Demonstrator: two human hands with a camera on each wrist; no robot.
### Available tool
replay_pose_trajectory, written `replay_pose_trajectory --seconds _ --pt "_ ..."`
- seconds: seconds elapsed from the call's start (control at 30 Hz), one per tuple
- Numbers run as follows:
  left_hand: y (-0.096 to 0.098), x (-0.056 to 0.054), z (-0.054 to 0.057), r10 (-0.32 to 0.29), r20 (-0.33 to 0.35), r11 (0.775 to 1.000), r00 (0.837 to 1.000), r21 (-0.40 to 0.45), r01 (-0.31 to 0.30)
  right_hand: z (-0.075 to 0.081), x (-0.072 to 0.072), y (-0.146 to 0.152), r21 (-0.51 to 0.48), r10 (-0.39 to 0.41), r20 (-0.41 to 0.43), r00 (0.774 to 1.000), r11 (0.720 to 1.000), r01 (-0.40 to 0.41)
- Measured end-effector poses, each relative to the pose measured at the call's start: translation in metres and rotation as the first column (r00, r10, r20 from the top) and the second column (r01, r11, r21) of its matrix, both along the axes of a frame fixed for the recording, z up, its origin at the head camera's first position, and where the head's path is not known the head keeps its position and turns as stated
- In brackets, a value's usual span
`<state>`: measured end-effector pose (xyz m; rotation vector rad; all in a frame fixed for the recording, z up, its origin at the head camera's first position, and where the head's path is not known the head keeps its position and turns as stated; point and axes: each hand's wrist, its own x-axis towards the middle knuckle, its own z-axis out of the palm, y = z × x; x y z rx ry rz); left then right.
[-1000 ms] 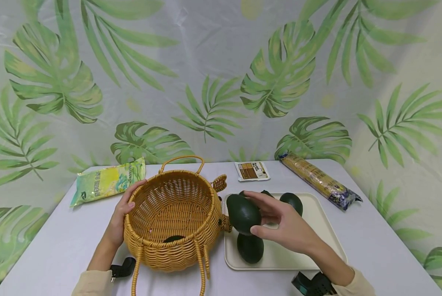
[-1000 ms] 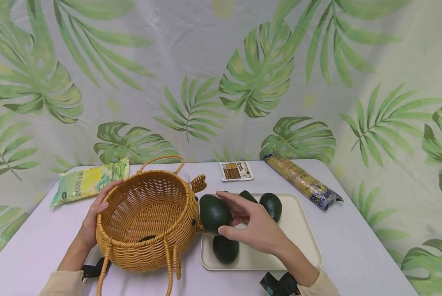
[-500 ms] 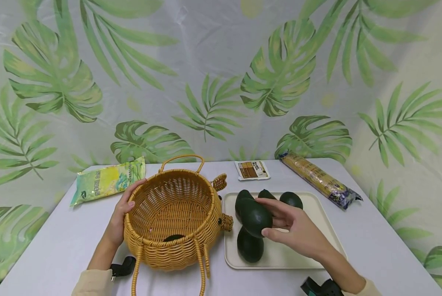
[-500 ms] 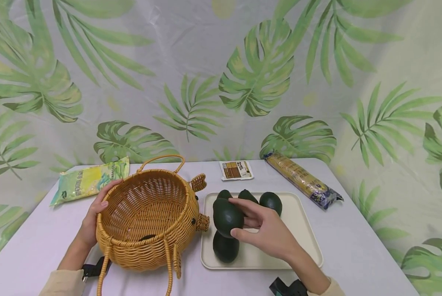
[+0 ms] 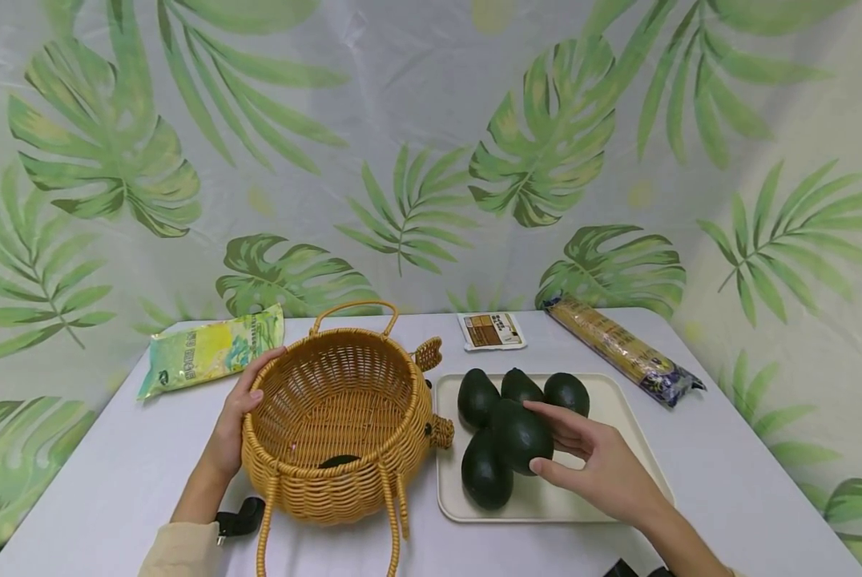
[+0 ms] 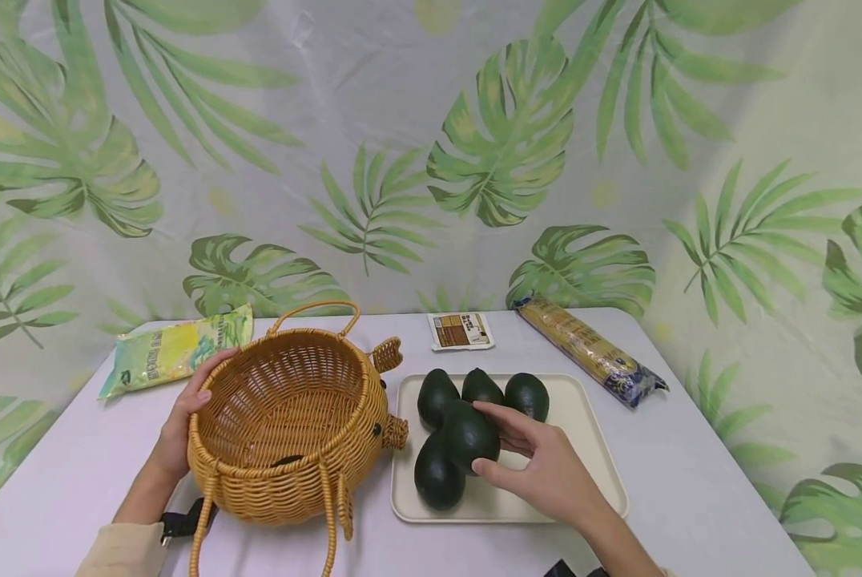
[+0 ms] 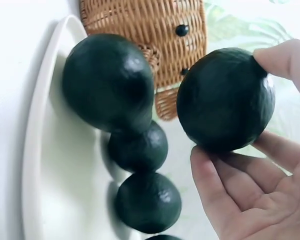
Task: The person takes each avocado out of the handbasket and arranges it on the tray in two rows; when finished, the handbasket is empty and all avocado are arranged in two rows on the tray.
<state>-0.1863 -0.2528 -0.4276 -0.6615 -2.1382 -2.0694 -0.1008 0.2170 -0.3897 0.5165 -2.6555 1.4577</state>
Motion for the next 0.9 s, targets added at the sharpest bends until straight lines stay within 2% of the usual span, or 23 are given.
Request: replay_pose_trajectory --seconds 0.33,0.57,0.9 --pt "0.000 0.000 -0.001 0.008 0.003 1.000 1.000 -0.001 -0.008 -0.012 0.001 0.012 -0.058 -0.028 0.028 0.999 0.998 0.030" --pt "0.000 -0.001 0.000 0.000 0.000 1.000 1.000 0.002 0.000 -0.016 0.005 0.021 0.030 -0.023 -0.035 0.999 0.999 0.024" --pt "0.001 0.000 0.000 -0.003 0.007 1.000 1.000 0.002 0.003 -0.018 0.006 0.031 0.158 -0.035 -0.025 0.999 0.987 0.039"
